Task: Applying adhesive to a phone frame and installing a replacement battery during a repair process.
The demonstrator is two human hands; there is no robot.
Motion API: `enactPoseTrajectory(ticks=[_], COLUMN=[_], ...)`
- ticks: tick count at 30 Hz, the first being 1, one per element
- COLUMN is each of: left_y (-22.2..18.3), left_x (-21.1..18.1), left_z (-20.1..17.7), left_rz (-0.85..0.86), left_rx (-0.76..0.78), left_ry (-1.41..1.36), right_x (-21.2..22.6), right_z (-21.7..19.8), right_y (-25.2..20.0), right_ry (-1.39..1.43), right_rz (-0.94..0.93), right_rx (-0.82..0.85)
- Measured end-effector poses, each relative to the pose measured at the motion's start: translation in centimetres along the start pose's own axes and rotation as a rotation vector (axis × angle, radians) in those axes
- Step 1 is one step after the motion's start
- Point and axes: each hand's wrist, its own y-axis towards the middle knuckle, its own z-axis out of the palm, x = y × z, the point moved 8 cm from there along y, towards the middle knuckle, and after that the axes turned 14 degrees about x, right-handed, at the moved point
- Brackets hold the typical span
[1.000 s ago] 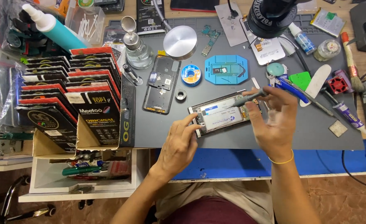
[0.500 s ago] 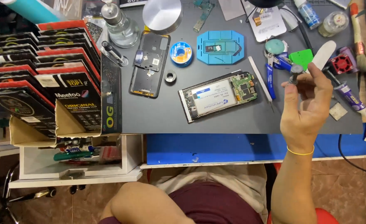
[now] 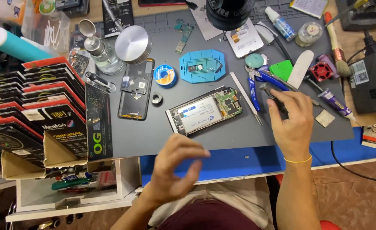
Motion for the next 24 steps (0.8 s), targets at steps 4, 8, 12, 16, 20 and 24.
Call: enactPoseTrajectory(ticks=[4,8,12,16,20,24], left_y=[-0.5,-2.3,-2.8,-2.1,-0.6,2.9], left_x=[-6.5,-7.0,-7.2,-7.0,-6.8,-1.4], left_z=[0.9,-0.1,-0.6,0.2,1.6,0.8], left_rz=[0.299,0.252,0.237,0.234,0.251,0.162], left_rx=[0.247,0.22,0.25,0.307,0.41,0.116], left_ry=[-0.479,-0.446,-0.432,-0.463,-0.507,-0.202], right_x=[-0.6,-0.2,-1.5,-1.3,-0.6,0.0], right_z=[0.8,1.4,2.0,2.3,2.3,2.1], right_y=[-0.4,-0.8,-1.5,-1.3,-0.8,-0.3], right_ry=[-0.02,-0.052,-0.101,-0.117,-0.102,-0.082], right_rz=[-0.027,-0.084,-0.094,-0.098,-0.105,-0.094], right_rx=[-0.006,-0.012,-0.008,0.006,0.01,0.023])
